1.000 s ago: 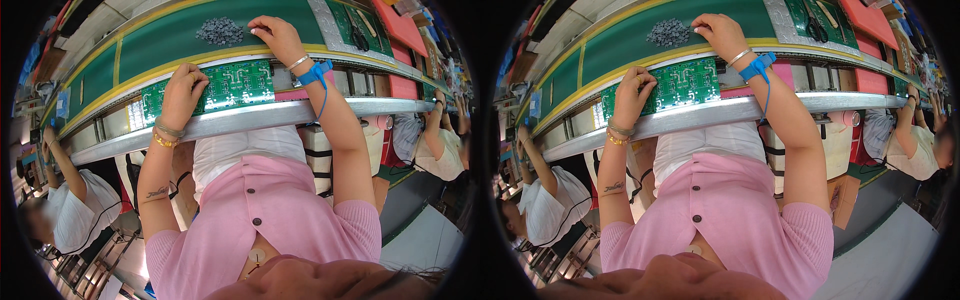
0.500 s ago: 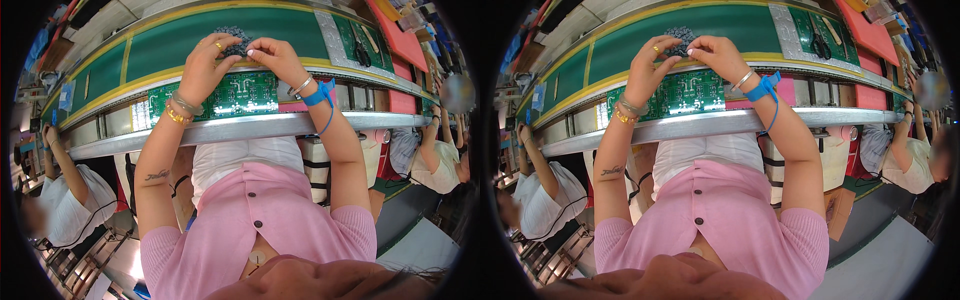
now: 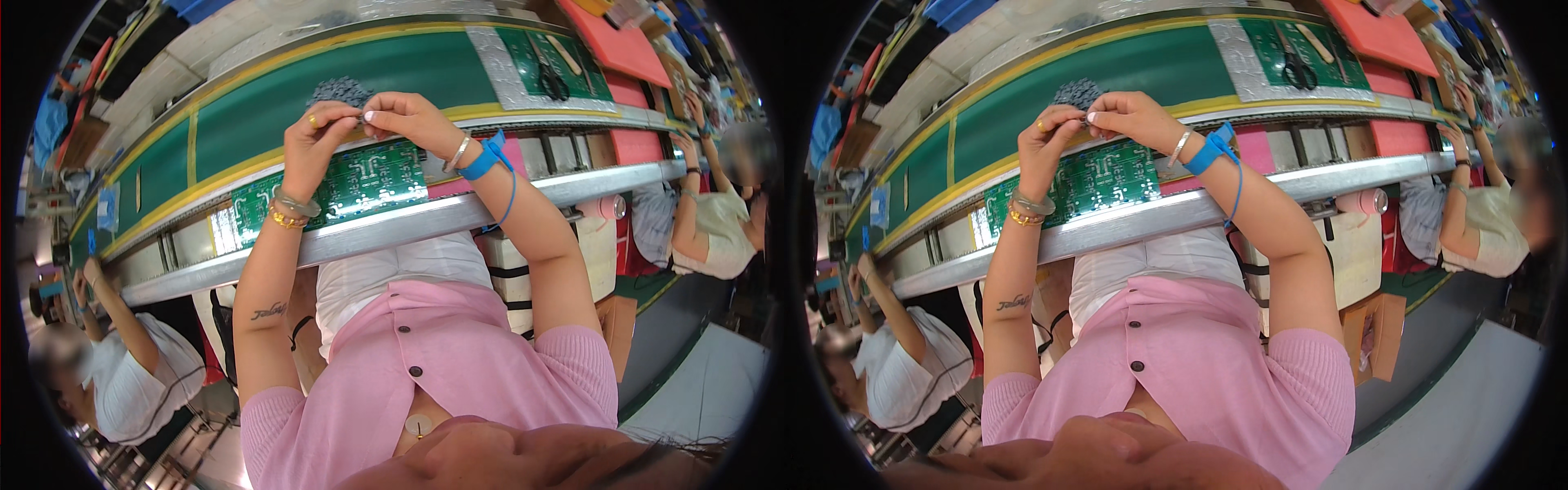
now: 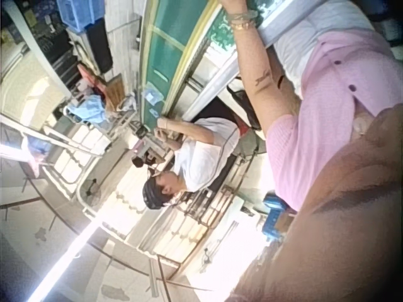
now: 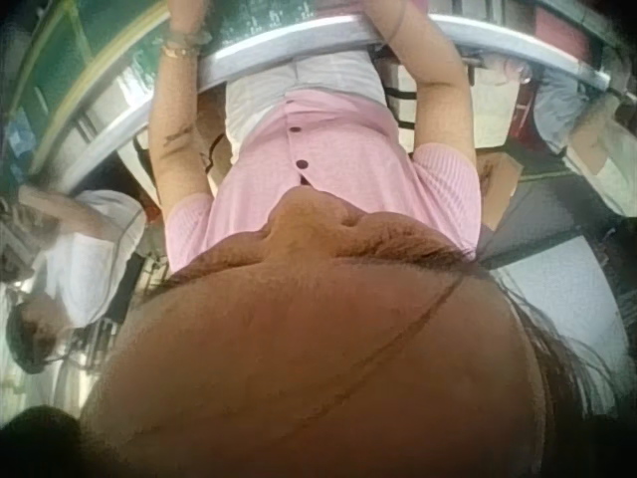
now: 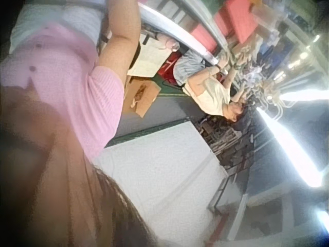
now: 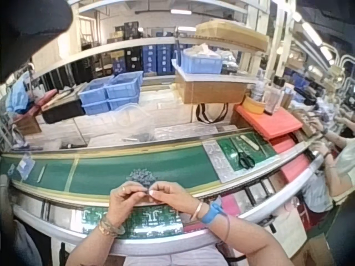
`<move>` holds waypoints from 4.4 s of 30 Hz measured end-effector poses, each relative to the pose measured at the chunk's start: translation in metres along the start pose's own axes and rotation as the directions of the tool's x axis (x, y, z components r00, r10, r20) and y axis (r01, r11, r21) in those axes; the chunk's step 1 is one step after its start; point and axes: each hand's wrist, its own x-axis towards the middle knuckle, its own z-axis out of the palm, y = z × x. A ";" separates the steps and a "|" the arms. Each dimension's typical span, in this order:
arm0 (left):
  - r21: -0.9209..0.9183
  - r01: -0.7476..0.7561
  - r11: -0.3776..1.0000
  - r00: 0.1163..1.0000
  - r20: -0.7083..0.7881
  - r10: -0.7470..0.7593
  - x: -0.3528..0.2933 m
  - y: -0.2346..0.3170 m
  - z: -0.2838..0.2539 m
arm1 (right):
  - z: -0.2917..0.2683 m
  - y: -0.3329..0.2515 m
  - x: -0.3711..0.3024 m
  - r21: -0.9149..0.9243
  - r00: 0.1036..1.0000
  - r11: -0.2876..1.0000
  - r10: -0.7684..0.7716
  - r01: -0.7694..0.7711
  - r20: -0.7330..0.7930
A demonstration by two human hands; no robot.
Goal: The person takes small components from a pile on a conveyor belt and inserts them by hand into circuit boards along the assembly line.
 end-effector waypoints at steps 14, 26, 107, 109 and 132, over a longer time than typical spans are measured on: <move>-0.038 0.165 0.986 0.970 -0.177 -0.169 0.019 -0.043 -0.072 | -0.103 -0.067 -0.471 -0.408 -0.173 0.873 -0.460 -0.268 -0.871; -0.052 0.253 0.966 0.967 -0.016 -0.254 0.015 -0.035 -0.064 | 0.043 0.254 -0.759 0.590 -0.446 0.192 0.486 -0.784 -0.751; 0.736 -0.004 0.677 0.976 0.150 -0.158 -0.072 0.039 -0.026 | -0.014 -0.003 0.004 -0.809 0.829 0.577 -0.505 0.117 -0.241; 0.746 -0.010 0.666 0.975 0.154 -0.158 -0.071 0.040 -0.026 | -0.015 -0.003 0.004 -0.773 0.833 0.624 -0.484 0.114 -0.268; 0.524 0.298 0.798 0.946 -0.047 -0.322 0.005 -0.003 -0.063 | 0.022 0.007 -0.074 -0.944 0.933 0.326 -0.354 0.053 -0.070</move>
